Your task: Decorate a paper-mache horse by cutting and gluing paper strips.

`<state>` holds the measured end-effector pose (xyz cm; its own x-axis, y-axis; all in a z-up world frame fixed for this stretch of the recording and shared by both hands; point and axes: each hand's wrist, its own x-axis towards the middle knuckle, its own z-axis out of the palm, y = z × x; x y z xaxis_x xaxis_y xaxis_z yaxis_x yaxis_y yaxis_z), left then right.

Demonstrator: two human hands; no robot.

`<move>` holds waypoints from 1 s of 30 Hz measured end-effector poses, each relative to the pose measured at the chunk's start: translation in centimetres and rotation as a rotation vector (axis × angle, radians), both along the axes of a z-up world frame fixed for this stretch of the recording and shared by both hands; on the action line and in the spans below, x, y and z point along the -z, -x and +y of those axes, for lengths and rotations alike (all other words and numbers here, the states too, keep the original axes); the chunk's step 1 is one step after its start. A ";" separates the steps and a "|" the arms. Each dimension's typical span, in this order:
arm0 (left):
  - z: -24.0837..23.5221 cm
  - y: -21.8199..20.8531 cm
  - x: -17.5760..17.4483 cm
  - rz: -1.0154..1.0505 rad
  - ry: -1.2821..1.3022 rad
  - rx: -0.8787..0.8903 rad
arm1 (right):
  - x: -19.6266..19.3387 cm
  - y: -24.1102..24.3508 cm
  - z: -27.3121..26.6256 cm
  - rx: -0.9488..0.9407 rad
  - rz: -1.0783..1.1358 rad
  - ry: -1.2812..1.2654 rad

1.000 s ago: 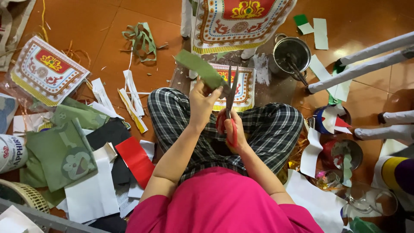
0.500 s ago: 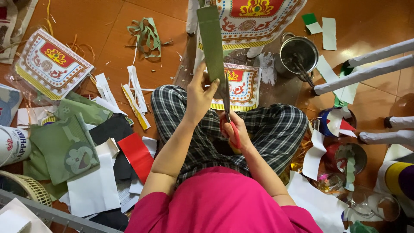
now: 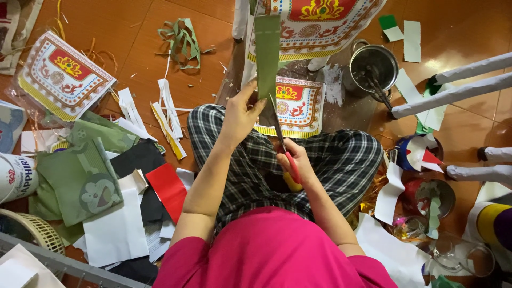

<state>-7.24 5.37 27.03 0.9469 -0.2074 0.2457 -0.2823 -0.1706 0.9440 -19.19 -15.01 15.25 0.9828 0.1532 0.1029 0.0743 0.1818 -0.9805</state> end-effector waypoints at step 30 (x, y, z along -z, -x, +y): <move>-3.8 0.5 2.1 0.326 0.420 -0.134 | -3.8 1.0 0.1 0.067 0.181 0.045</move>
<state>-7.78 1.55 24.97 0.9992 -0.0270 -0.0290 0.0343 0.2250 0.9738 -20.23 -14.95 19.03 0.9927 0.0878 -0.0823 -0.0940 0.1386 -0.9859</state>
